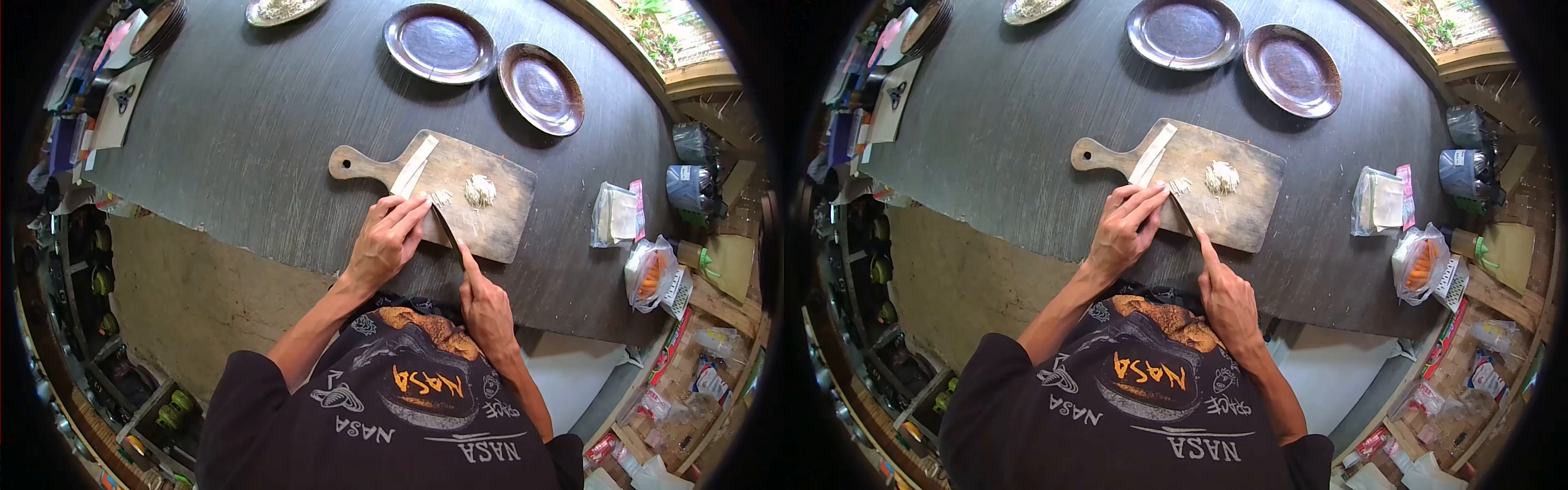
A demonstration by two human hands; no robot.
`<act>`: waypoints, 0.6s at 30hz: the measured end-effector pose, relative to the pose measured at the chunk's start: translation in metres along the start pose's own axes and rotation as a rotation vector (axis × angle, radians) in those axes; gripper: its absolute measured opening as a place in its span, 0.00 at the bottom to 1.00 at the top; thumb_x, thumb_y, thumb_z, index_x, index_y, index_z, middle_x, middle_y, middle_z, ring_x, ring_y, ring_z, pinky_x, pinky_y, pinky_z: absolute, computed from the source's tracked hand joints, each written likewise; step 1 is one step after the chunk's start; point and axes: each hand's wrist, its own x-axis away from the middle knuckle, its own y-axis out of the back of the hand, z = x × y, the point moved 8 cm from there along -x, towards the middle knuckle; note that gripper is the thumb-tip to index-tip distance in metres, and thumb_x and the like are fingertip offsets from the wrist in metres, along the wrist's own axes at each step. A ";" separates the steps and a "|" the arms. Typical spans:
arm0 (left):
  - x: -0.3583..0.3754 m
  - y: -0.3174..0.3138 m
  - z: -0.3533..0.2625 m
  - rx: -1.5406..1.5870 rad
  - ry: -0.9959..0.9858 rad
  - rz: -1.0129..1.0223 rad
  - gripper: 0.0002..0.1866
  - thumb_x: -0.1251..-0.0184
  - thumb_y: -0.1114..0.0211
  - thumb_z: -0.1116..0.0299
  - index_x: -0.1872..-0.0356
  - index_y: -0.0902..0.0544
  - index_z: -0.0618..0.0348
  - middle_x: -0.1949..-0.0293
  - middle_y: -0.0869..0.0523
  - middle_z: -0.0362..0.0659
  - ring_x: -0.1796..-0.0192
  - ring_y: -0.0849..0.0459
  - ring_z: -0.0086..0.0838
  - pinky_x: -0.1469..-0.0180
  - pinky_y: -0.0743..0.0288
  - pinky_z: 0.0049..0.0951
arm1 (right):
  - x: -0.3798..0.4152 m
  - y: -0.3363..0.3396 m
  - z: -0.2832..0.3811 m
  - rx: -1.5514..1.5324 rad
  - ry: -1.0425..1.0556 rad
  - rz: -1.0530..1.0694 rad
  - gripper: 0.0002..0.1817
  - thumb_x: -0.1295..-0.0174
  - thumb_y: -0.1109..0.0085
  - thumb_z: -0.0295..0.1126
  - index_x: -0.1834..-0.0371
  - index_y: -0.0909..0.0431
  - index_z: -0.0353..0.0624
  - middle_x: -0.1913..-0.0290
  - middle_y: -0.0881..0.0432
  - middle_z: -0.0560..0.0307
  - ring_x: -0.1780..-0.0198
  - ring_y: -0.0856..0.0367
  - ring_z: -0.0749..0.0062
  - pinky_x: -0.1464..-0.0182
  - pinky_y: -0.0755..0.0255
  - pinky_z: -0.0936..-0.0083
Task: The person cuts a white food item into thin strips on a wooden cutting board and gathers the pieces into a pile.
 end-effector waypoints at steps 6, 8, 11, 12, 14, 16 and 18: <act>0.004 -0.001 0.001 0.005 -0.020 0.013 0.19 0.35 0.28 0.78 0.42 0.11 0.62 0.39 0.10 0.43 0.42 0.16 0.37 0.35 0.22 0.38 | -0.004 -0.007 -0.005 -0.111 0.043 -0.032 0.36 0.25 0.49 0.25 0.14 0.40 0.55 0.68 0.18 0.37 0.66 0.15 0.38 0.60 0.23 0.45; 0.003 -0.001 0.001 0.014 -0.014 0.007 0.19 0.35 0.28 0.77 0.43 0.11 0.62 0.39 0.09 0.43 0.42 0.15 0.37 0.35 0.22 0.38 | -0.007 -0.007 -0.002 -0.103 0.038 -0.028 0.36 0.25 0.48 0.25 0.14 0.40 0.55 0.68 0.18 0.37 0.66 0.15 0.38 0.60 0.23 0.45; 0.002 -0.001 0.000 0.001 -0.009 0.008 0.19 0.35 0.28 0.78 0.43 0.11 0.63 0.39 0.09 0.43 0.42 0.15 0.38 0.35 0.22 0.38 | -0.010 -0.008 0.002 -0.067 0.043 -0.041 0.36 0.25 0.48 0.25 0.14 0.40 0.55 0.68 0.17 0.38 0.67 0.15 0.38 0.61 0.23 0.45; 0.002 -0.001 0.000 0.002 -0.007 0.009 0.19 0.35 0.28 0.78 0.43 0.11 0.63 0.39 0.09 0.43 0.42 0.15 0.38 0.35 0.22 0.38 | -0.010 -0.007 0.004 -0.039 0.053 -0.059 0.36 0.26 0.48 0.25 0.14 0.40 0.56 0.68 0.17 0.38 0.67 0.15 0.38 0.61 0.23 0.45; 0.001 0.000 -0.001 -0.009 -0.009 0.003 0.19 0.35 0.28 0.78 0.43 0.11 0.63 0.40 0.09 0.43 0.42 0.15 0.38 0.35 0.22 0.38 | -0.012 -0.003 0.007 -0.007 0.037 -0.045 0.37 0.26 0.47 0.25 0.14 0.40 0.56 0.68 0.17 0.38 0.68 0.15 0.38 0.61 0.23 0.45; 0.003 -0.003 0.003 -0.005 -0.015 0.019 0.19 0.34 0.28 0.77 0.41 0.12 0.63 0.38 0.10 0.43 0.40 0.16 0.38 0.35 0.23 0.38 | -0.010 -0.002 0.007 0.020 0.020 -0.027 0.37 0.26 0.47 0.25 0.14 0.40 0.57 0.68 0.17 0.39 0.68 0.15 0.39 0.62 0.23 0.44; 0.004 -0.003 0.002 -0.002 -0.025 0.031 0.20 0.34 0.29 0.76 0.40 0.13 0.63 0.37 0.11 0.43 0.39 0.17 0.38 0.35 0.23 0.38 | -0.005 -0.001 0.003 0.016 -0.003 0.006 0.38 0.27 0.47 0.25 0.13 0.40 0.57 0.68 0.17 0.38 0.67 0.15 0.38 0.61 0.23 0.44</act>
